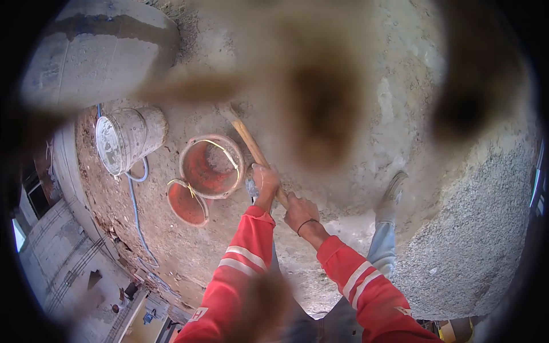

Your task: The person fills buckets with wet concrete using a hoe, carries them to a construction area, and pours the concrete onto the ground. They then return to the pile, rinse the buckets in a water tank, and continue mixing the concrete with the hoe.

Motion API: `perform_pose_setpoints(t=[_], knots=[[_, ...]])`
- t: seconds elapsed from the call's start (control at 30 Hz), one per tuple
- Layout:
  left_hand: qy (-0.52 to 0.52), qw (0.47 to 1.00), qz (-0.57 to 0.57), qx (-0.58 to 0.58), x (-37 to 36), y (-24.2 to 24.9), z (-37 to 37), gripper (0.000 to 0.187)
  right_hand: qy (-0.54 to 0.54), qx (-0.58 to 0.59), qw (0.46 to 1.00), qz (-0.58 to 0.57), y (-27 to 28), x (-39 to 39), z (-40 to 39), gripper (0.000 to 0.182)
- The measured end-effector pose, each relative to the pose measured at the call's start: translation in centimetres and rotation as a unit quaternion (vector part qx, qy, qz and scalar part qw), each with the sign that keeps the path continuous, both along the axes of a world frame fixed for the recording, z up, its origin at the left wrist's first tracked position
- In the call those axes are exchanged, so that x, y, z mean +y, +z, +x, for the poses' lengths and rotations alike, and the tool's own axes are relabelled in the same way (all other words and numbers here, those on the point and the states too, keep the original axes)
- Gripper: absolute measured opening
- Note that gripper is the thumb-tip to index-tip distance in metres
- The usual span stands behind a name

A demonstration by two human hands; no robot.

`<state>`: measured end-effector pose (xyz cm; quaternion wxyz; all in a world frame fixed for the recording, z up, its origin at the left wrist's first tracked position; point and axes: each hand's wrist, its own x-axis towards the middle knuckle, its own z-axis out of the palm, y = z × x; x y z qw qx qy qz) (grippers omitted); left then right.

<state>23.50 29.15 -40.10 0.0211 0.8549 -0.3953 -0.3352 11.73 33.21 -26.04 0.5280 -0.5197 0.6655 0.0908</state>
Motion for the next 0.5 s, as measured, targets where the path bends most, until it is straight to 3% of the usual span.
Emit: perform_pose_setpoints(t=[0.07,0.13,0.2,0.27,0.3,0.4,0.5], knots=[[-0.039,0.998,-0.029,-0.03,2.7,2.6,-1.9,0.036,0.012,-0.006,1.0,0.019,1.0,3.0,-2.0,0.028],[0.231,0.954,0.135,0.133,3.1,7.3,-5.0,0.035,0.071,0.0,0.997,0.043,1.8,6.1,-4.6,0.03],[0.337,0.919,0.08,0.19,8.7,4.3,-5.9,0.022,0.127,0.011,0.991,0.034,2.4,9.5,-7.5,0.031],[0.375,0.893,0.131,0.213,13.0,3.2,-6.8,0.01,0.145,0.028,0.989,0.027,3.9,13.4,-10.2,0.028],[0.468,0.833,0.106,0.276,15.6,3.8,-7.8,0.013,0.148,0.029,0.987,0.05,5.1,15.3,-11.6,0.027],[0.487,0.817,0.142,0.274,22.5,6.9,-11.6,0.011,0.146,0.05,0.979,0.13,9.1,20.7,-14.3,0.022],[0.377,0.893,0.151,0.193,22.9,10.1,-14.8,0.019,0.132,0.065,0.977,0.154,10.7,23.5,-16.1,0.025]])
